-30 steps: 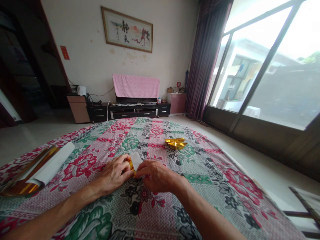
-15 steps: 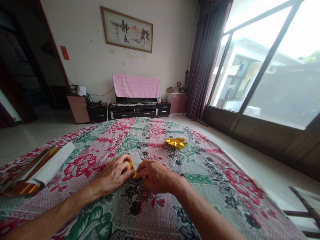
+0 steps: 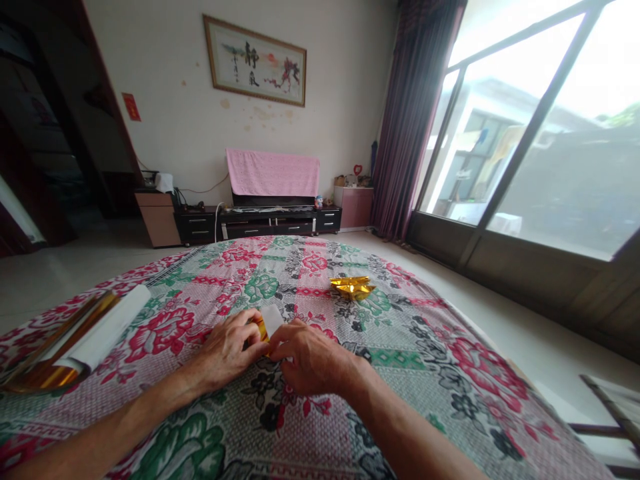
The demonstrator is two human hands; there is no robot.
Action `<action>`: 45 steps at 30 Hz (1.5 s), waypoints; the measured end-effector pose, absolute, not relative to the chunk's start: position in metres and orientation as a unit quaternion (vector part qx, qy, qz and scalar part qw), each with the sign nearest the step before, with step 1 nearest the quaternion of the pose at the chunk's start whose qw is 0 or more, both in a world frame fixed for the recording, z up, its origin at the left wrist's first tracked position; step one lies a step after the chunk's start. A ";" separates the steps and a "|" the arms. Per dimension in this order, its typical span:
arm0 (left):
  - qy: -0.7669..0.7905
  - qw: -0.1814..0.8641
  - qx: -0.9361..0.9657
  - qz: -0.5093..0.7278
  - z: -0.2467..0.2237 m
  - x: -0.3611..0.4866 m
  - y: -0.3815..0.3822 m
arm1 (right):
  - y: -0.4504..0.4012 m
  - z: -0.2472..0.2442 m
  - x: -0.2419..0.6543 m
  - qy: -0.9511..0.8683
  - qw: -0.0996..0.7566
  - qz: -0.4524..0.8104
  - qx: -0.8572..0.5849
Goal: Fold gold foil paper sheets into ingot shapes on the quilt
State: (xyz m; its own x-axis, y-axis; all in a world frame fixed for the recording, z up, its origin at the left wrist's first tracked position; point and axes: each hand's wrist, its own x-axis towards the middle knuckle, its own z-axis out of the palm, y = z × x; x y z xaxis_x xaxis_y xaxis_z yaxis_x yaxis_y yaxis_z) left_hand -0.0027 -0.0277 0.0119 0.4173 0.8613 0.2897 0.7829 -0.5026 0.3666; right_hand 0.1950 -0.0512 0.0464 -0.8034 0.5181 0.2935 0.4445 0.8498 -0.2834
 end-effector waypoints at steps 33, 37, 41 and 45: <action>0.475 0.125 0.845 0.213 0.018 -0.011 -0.021 | -0.054 0.043 0.185 -0.944 0.153 0.080 -0.281; 0.476 0.122 0.844 0.214 0.018 -0.011 -0.022 | -0.054 0.044 0.186 -0.940 0.162 0.101 -0.284; 0.474 0.119 0.845 0.218 0.017 -0.011 -0.021 | -0.054 0.044 0.188 -0.935 0.168 0.122 -0.286; 0.471 0.121 0.845 0.222 0.017 -0.011 -0.021 | -0.053 0.045 0.190 -0.935 0.166 0.137 -0.281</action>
